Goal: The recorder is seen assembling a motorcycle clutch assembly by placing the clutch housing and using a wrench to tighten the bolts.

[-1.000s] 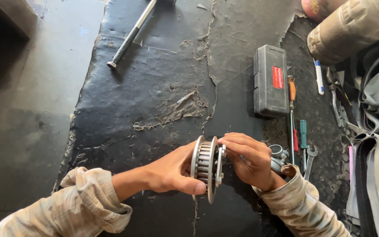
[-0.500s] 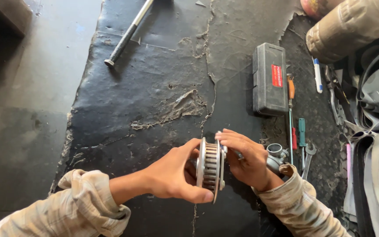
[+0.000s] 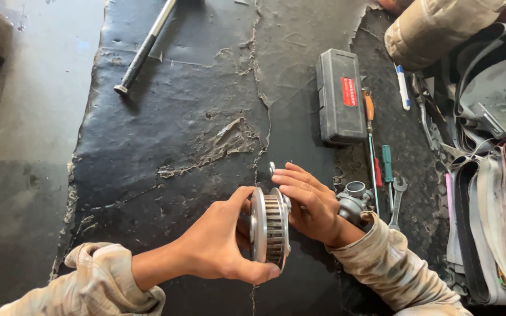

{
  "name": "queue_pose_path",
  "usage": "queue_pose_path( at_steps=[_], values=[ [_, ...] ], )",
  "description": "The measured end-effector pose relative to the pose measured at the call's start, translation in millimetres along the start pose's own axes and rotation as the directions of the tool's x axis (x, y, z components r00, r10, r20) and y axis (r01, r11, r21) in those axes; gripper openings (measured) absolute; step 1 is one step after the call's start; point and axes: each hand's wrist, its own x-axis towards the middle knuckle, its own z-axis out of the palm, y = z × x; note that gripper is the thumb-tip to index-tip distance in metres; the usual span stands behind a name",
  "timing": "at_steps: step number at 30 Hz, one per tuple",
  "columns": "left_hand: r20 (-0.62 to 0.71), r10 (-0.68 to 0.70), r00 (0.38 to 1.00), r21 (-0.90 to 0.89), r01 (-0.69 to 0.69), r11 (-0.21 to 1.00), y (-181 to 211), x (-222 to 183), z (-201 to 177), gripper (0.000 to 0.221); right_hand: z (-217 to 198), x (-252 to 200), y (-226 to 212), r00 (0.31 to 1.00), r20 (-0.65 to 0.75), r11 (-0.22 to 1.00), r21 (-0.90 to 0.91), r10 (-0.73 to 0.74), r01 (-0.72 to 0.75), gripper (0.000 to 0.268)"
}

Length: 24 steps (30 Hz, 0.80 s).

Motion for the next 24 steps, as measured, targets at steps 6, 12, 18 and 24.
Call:
queue_pose_path(
  at_steps=[6,12,18,24],
  values=[
    [0.072,-0.011,0.997,-0.102,0.019,0.995,-10,3,-1,0.098,-3,2,0,0.994,0.035,0.992,-0.069,-0.101,0.103,0.03],
    [0.148,-0.043,0.988,-0.243,0.078,0.967,-19,4,-3,0.088,-8,4,0,0.983,0.064,0.972,-0.152,-0.174,0.181,0.032],
    [0.045,-0.014,0.999,-0.23,0.024,0.973,-10,4,-5,0.089,-5,6,-7,0.995,0.079,0.998,0.002,-0.069,0.069,0.031],
    [-0.159,0.156,0.975,0.009,-0.157,0.988,-14,12,-10,0.093,-12,0,-27,0.958,0.201,0.962,0.141,0.204,-0.234,0.048]
  ],
)
